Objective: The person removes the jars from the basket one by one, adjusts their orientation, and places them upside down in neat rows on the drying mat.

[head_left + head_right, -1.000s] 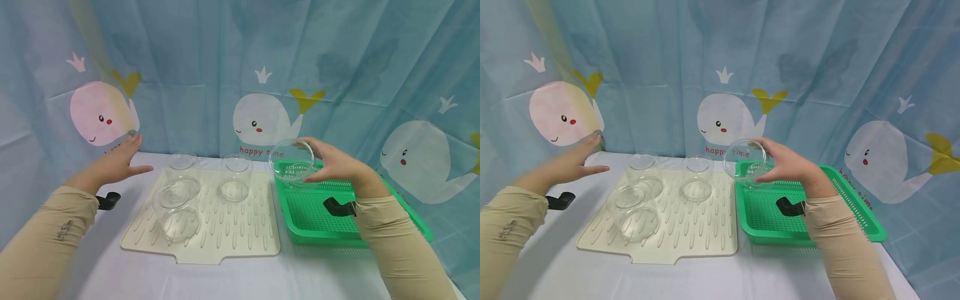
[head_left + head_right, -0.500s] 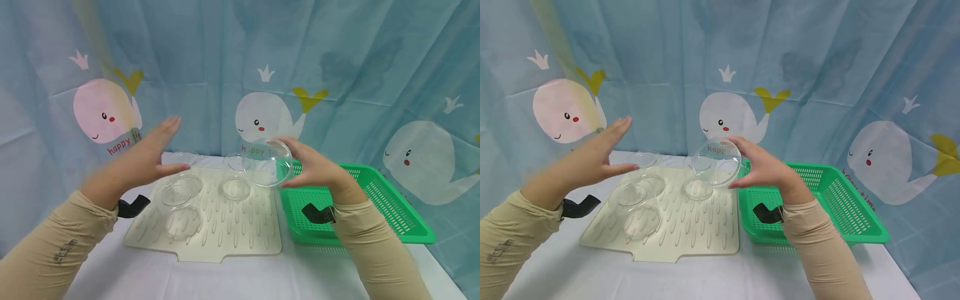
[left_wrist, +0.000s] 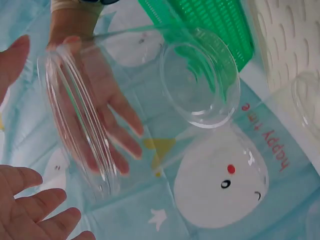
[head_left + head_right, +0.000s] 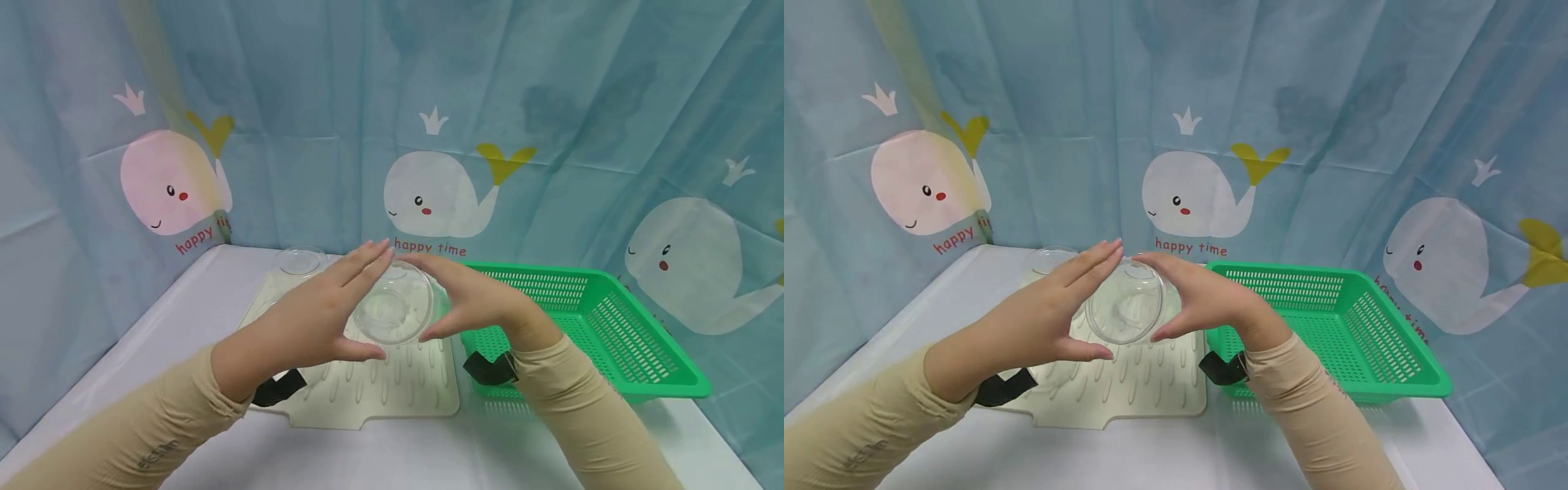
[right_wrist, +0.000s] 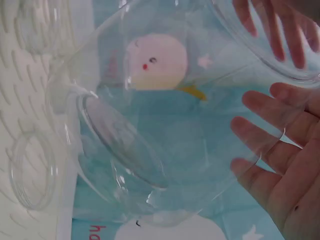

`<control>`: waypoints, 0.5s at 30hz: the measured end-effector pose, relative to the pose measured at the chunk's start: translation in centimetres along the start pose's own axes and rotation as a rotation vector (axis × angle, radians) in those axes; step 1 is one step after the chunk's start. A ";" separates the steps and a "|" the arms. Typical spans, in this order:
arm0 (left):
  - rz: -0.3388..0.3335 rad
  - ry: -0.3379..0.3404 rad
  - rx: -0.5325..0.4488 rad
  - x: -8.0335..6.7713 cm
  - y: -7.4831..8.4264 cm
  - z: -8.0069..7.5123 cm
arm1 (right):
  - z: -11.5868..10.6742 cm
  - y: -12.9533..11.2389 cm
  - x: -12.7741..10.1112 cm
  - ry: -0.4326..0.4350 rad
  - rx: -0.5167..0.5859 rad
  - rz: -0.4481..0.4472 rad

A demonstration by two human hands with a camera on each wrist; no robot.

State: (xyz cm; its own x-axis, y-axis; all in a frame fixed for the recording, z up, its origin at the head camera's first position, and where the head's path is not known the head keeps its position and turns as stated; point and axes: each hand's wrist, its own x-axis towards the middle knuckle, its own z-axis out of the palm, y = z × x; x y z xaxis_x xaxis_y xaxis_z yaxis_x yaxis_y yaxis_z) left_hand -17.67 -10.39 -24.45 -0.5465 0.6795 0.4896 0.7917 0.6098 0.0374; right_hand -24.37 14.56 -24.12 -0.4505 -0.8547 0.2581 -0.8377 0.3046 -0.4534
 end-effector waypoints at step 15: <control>-0.015 -0.038 0.001 -0.2 0.7 2.9 | 1.5 0.1 0.3 -0.122 -0.038 0.086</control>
State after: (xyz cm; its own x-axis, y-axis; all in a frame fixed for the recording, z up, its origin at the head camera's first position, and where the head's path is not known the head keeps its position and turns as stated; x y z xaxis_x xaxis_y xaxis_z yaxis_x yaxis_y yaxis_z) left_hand -17.80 -8.85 -27.07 -0.5684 0.6849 0.4559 0.7829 0.6206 0.0438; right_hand -24.11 13.74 -25.39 -0.4818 -0.8690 0.1129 -0.8099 0.3924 -0.4361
